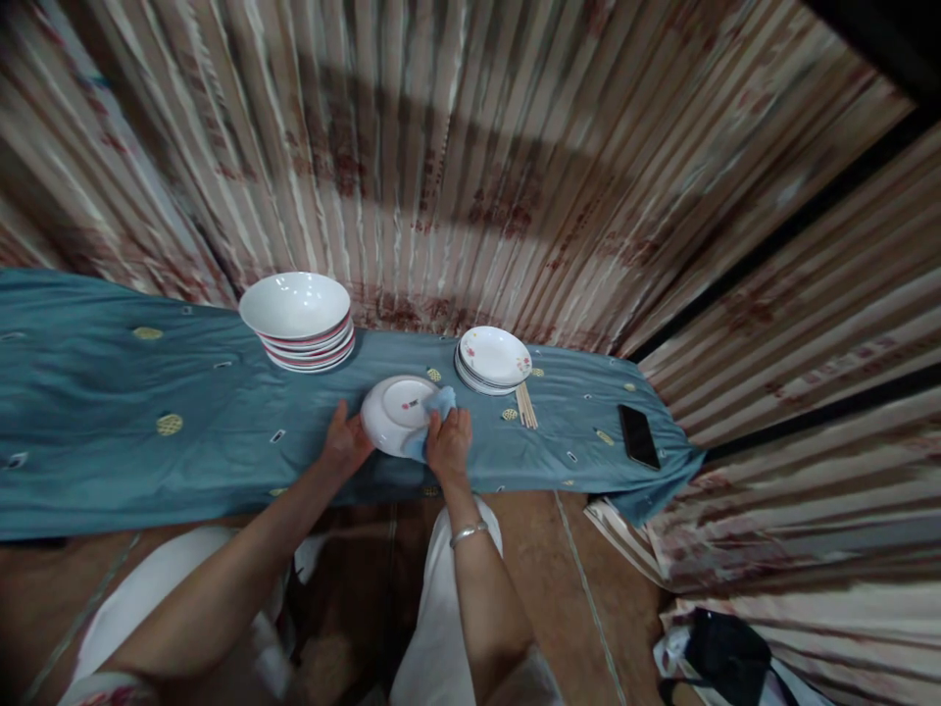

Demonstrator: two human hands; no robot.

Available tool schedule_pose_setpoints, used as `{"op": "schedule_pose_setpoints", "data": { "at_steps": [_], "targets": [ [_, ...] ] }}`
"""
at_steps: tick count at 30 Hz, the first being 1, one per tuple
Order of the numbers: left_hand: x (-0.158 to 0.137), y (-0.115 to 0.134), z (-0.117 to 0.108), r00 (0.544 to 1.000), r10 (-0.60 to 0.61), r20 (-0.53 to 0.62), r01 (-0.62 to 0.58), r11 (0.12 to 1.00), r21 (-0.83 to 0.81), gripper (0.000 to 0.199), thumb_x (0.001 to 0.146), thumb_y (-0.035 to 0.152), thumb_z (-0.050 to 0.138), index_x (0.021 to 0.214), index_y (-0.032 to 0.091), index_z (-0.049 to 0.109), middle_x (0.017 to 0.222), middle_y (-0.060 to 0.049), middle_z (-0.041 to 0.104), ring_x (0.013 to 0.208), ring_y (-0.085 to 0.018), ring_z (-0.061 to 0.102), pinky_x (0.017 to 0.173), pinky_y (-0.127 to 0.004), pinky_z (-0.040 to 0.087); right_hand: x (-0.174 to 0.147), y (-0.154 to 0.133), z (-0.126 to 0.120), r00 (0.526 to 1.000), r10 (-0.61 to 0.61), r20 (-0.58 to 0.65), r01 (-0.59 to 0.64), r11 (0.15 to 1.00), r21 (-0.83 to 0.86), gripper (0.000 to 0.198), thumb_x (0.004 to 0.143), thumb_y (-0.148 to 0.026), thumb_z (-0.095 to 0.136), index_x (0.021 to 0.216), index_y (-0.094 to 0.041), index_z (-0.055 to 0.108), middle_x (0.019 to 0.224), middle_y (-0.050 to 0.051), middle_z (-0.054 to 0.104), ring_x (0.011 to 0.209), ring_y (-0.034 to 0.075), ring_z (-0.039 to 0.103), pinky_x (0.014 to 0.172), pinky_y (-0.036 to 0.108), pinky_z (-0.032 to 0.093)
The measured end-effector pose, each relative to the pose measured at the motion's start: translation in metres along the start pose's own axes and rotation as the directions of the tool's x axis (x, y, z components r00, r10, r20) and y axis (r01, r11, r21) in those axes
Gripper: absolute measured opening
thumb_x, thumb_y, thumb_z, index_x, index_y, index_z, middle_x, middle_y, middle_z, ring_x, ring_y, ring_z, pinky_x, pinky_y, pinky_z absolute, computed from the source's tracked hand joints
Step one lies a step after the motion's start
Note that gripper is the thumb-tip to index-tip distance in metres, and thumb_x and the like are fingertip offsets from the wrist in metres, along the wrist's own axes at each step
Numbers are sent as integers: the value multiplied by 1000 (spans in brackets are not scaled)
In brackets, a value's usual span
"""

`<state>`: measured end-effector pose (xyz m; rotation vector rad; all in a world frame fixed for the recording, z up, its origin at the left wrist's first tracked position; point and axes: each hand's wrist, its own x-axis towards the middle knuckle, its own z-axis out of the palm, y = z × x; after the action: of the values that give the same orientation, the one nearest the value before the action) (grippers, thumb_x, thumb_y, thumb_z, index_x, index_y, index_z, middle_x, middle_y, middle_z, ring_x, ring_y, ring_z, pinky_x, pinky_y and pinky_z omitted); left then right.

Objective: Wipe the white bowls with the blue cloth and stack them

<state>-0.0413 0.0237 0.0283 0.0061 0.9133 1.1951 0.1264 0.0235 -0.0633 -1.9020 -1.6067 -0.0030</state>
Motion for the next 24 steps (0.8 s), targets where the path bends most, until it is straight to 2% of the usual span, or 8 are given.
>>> {"op": "schedule_pose_setpoints", "data": {
  "at_steps": [4,6,10,15,20,24],
  "targets": [
    [0,-2,2,999,34,14,-34,999,-9,52,101,43,29,120,10,64,89,-11,78,99,-27,72,91,-37,56,-30,-7,1,990,20,-143,-28,998,-53,56,102,-47,28,127,-4,55,130,31,57,130,36,50,102,56,41],
    [3,-3,2,997,66,27,-65,998,-24,42,100,35,34,116,13,66,87,-8,77,100,-24,71,93,-34,55,-43,-12,-2,985,2,-171,-13,998,-64,60,102,-48,28,128,-1,54,131,34,56,131,38,49,102,58,41],
    [11,-7,0,987,155,50,-153,987,-44,27,95,19,46,108,11,68,87,-7,77,98,-20,71,92,-27,54,-65,-21,-12,991,-36,-130,31,999,-44,59,102,-43,30,133,3,50,135,35,52,135,39,43,104,62,38],
    [17,-10,-2,981,176,84,-177,984,2,27,93,16,46,107,10,69,84,-7,77,99,-20,70,96,-29,52,-86,-30,-22,1000,-29,-11,28,1000,-8,50,100,-28,35,138,1,47,143,33,46,140,37,36,108,63,34],
    [15,-10,0,987,147,62,-146,989,-20,31,89,12,50,116,8,66,93,-9,77,96,-20,72,93,-29,54,-101,-29,-27,996,-73,47,72,997,28,46,96,-14,32,137,-4,51,142,28,50,138,34,41,109,61,36],
    [15,-11,-1,990,130,51,-131,991,4,34,86,4,50,115,4,66,82,-9,77,85,-21,73,86,-30,57,-106,-28,-36,993,-107,46,99,984,146,49,92,-9,31,134,-13,56,137,21,57,132,29,49,109,56,40]
  ]
}}
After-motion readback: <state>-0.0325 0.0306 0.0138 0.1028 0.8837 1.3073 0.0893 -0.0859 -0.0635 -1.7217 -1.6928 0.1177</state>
